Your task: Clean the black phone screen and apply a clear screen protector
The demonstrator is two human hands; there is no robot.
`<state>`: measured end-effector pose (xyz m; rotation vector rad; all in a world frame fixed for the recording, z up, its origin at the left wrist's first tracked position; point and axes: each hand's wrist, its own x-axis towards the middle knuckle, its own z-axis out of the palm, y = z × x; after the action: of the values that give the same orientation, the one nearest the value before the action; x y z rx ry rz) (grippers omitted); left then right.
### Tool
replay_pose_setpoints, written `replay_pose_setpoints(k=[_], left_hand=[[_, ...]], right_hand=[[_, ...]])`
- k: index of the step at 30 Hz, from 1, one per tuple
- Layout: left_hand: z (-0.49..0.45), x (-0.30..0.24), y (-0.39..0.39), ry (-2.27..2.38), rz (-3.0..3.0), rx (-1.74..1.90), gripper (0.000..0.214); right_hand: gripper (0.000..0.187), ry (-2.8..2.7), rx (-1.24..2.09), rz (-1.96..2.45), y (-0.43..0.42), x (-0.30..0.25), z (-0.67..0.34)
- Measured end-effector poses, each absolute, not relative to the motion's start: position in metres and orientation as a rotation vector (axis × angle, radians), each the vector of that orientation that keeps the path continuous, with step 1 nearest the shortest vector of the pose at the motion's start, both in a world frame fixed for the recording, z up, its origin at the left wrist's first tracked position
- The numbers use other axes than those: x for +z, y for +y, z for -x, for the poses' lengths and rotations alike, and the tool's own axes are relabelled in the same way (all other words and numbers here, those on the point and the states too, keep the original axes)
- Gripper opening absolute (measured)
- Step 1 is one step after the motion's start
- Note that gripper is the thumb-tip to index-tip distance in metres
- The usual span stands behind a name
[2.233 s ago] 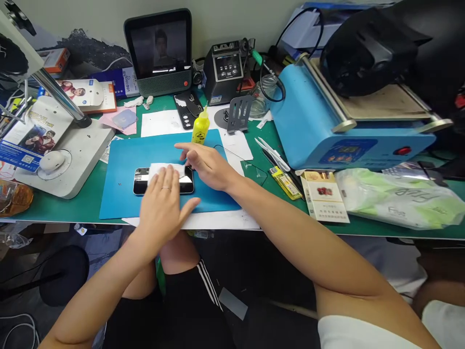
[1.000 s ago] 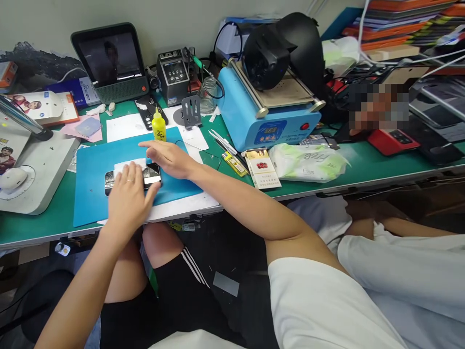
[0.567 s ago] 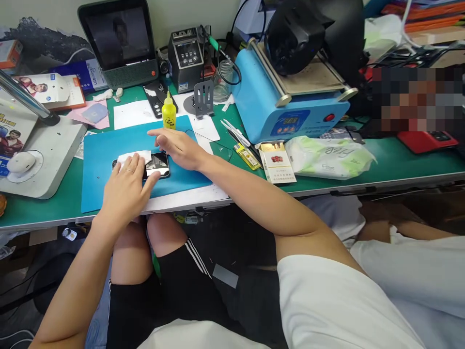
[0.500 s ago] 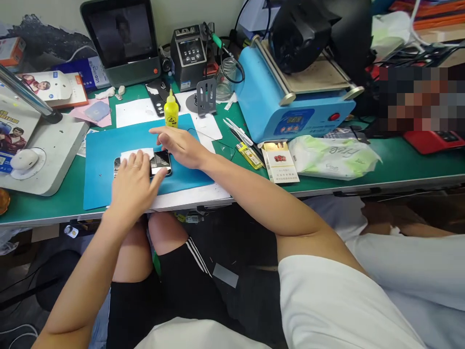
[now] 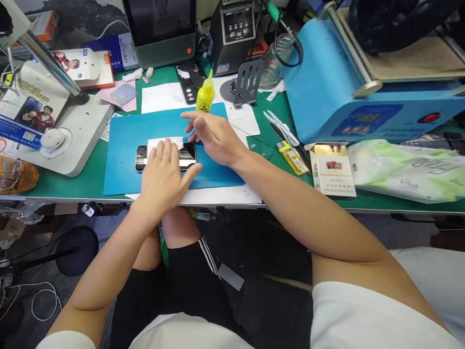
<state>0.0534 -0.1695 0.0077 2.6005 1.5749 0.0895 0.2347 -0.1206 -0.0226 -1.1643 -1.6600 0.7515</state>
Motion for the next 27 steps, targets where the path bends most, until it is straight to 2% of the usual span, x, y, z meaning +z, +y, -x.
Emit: replay_pose_setpoints(k=[5,12,16,19,22,25,27], left_hand=[[-0.071,0.005,-0.184,1.391,-2.662,0.082,0.091],[-0.012,0.011,-0.186,1.492,-2.661,-0.006,0.084],[-0.016,0.010,-0.181,1.548,-2.653,0.049,0.085],[-0.018,0.008,-0.173,1.417,-2.707,0.150,0.068],[0.000,0.005,-0.162,1.210,-2.759,0.286,0.041],[0.029,0.006,-0.144,1.217,-2.736,0.410,0.041],[0.044,0.012,-0.124,1.283,-2.729,0.462,0.038]], right_hand=[[0.085,-1.552,0.561,1.166,-0.123,-0.015,-0.243],[0.073,-1.397,0.235,1.119,-0.121,-0.012,-0.248],[0.058,-1.533,0.301,1.391,-0.118,0.000,-0.259],[0.044,-1.680,0.431,1.600,-0.125,0.017,-0.276],[0.066,-1.810,0.381,1.867,-0.139,0.029,-0.292],[0.095,-1.958,0.356,2.136,-0.154,0.028,-0.297],[0.103,-1.990,0.390,2.218,-0.159,0.022,-0.296]])
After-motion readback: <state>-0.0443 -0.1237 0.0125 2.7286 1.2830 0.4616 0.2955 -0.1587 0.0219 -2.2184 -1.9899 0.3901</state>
